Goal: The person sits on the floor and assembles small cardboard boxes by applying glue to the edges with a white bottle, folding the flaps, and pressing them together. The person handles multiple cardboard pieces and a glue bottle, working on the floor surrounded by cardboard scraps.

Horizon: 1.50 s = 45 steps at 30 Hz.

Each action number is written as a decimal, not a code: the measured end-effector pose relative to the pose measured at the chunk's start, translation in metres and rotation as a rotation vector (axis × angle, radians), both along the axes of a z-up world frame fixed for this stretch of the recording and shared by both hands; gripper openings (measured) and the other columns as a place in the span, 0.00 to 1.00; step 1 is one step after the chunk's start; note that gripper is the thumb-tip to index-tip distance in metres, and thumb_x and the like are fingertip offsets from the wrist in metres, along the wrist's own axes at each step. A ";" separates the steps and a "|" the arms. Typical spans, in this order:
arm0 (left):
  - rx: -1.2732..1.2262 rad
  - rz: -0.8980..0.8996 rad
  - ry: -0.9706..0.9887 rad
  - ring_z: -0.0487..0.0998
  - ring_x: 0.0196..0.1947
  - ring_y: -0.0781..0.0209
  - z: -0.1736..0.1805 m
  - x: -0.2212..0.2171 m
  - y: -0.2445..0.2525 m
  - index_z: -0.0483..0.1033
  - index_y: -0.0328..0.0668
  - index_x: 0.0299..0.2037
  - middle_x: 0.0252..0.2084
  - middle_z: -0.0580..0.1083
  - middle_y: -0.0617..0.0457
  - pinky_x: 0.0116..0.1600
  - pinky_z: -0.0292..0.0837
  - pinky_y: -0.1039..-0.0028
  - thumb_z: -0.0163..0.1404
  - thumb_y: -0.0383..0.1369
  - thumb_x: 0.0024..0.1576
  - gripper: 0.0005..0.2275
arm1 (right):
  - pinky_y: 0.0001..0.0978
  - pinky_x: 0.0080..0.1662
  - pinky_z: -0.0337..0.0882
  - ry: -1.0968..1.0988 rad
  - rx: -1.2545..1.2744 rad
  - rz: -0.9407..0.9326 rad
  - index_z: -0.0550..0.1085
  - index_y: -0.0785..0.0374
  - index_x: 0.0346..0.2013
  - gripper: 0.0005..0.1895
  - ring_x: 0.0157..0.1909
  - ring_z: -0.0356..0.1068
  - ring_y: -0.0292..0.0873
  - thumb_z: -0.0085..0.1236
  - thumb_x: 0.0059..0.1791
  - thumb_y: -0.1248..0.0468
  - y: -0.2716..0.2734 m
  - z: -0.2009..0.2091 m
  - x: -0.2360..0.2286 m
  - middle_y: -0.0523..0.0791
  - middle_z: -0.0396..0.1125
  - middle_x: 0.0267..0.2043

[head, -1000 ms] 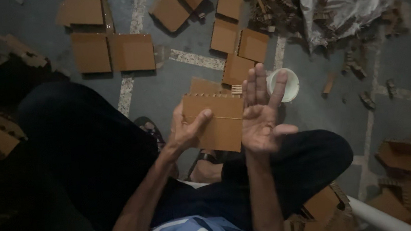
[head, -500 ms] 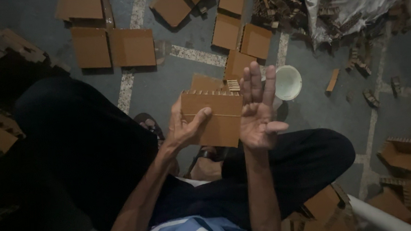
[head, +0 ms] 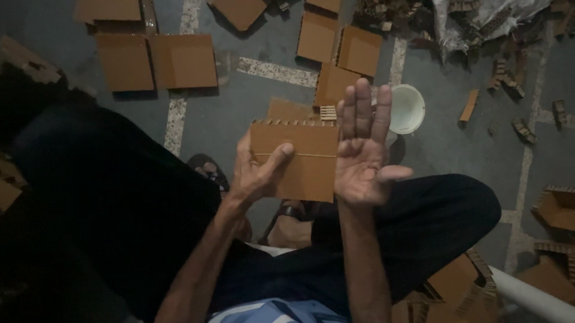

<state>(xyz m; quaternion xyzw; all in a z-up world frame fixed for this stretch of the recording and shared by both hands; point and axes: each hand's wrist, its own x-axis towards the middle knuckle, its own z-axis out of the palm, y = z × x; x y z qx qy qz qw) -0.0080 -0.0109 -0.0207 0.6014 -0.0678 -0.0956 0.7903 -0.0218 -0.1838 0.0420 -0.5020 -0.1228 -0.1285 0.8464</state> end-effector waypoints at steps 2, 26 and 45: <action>0.046 -0.002 0.047 0.83 0.37 0.52 0.002 -0.002 0.000 0.70 0.28 0.54 0.39 0.77 0.39 0.38 0.83 0.67 0.56 0.47 0.58 0.25 | 0.46 0.84 0.37 0.002 0.015 0.004 0.32 0.61 0.80 0.61 0.86 0.33 0.51 0.43 0.49 0.27 -0.001 -0.001 -0.001 0.55 0.33 0.84; 0.095 -0.052 0.089 0.84 0.36 0.50 -0.001 -0.003 -0.001 0.68 0.29 0.54 0.39 0.76 0.39 0.37 0.85 0.64 0.54 0.47 0.57 0.26 | 0.44 0.81 0.39 0.020 -0.094 0.058 0.35 0.62 0.80 0.61 0.87 0.33 0.51 0.44 0.49 0.26 -0.009 -0.011 -0.006 0.53 0.33 0.84; 0.052 -0.031 0.068 0.82 0.40 0.50 -0.003 -0.003 0.004 0.68 0.28 0.55 0.43 0.76 0.37 0.42 0.83 0.65 0.55 0.44 0.58 0.25 | 0.43 0.82 0.38 -0.023 0.070 0.032 0.40 0.65 0.80 0.56 0.84 0.34 0.50 0.43 0.53 0.31 0.001 -0.014 -0.005 0.54 0.35 0.85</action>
